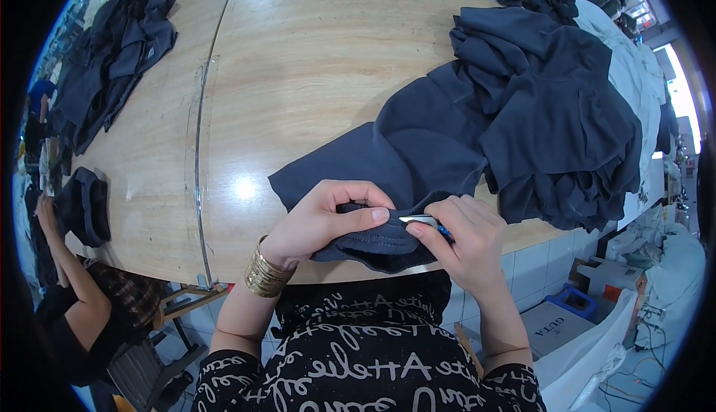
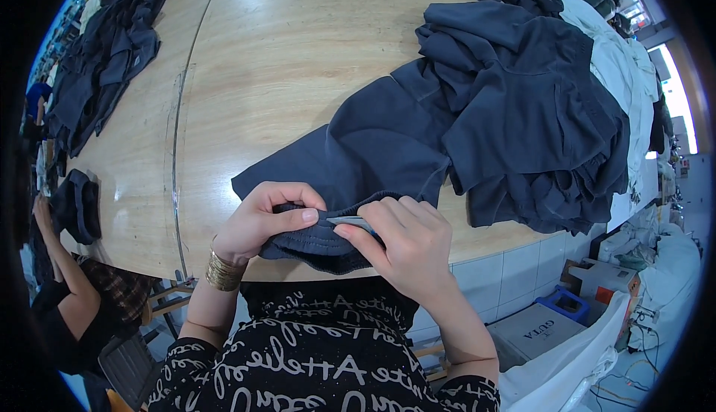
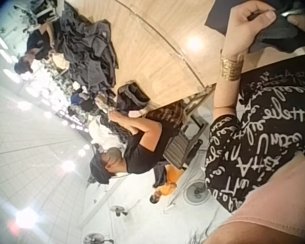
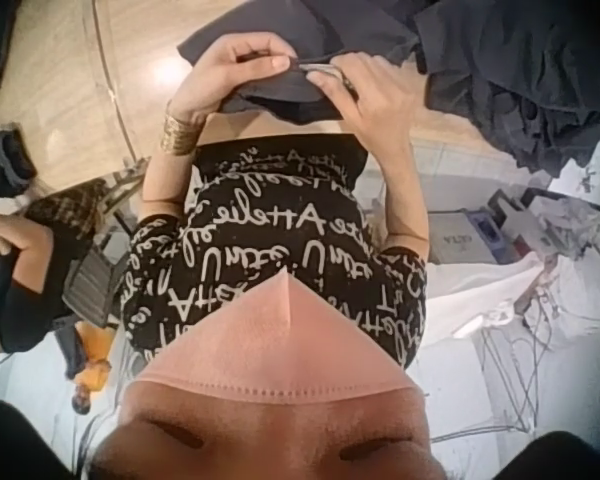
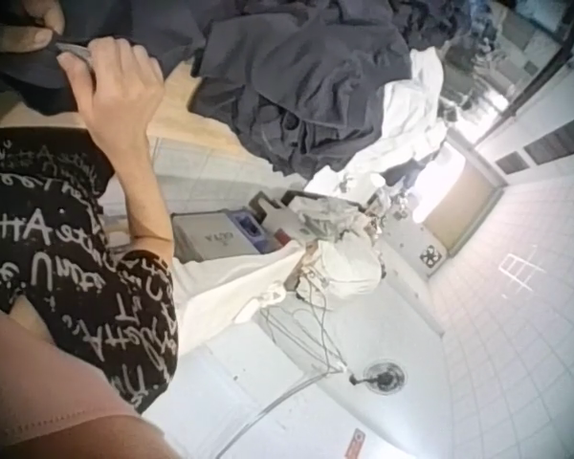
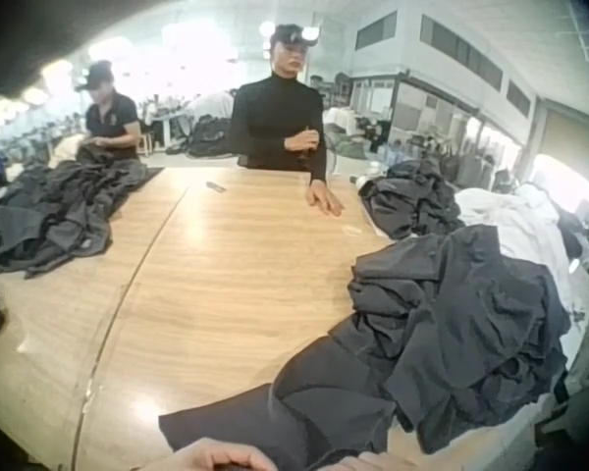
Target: Trim excess threads and inspect finished gray garments at a manufacturing table.
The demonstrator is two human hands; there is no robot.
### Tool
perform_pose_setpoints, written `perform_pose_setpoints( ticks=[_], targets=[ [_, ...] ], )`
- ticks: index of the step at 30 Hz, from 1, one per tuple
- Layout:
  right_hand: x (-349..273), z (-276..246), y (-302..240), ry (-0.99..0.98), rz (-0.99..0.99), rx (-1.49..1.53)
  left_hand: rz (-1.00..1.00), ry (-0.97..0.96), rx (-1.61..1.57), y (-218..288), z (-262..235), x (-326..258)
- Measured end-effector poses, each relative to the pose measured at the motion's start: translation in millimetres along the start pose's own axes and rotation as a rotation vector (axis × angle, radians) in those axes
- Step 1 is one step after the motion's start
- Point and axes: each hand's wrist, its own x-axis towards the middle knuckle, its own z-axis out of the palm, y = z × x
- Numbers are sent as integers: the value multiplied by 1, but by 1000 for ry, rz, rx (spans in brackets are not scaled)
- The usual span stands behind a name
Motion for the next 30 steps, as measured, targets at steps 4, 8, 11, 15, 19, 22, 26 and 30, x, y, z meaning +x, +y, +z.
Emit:
perform_pose_setpoints(
  ticks=[4, 8, 11, 15, 19, 22, 26, 30],
  targets=[
    [1, 0, 0, 15, 3, 5, -11, 4, 8, 2, 1, 1],
    [1, -5, -3, -1, 19, -14, -41, 32, 5, 1, 0, 0],
    [3, -4, -3, -15, 9, -40, -24, 27, 5, 4, 3, 0],
    [5, -3, -3, -8, -17, -40, 2, 19, 26, 5, 4, 1],
    [6, -5, -4, -8, -19, -52, 40, 39, 80, 3, 2, 1],
    [3, -6, -4, 1, 47, 6, 1, 51, -21, 3, 1, 1],
    [-2, -10, -3, -15, 120, 88, 22, 56, -65, 3, -1, 2],
    [-4, -8, -6, -44, 91, 86, 15, 21, -92, 7, 0, 0]
  ],
)
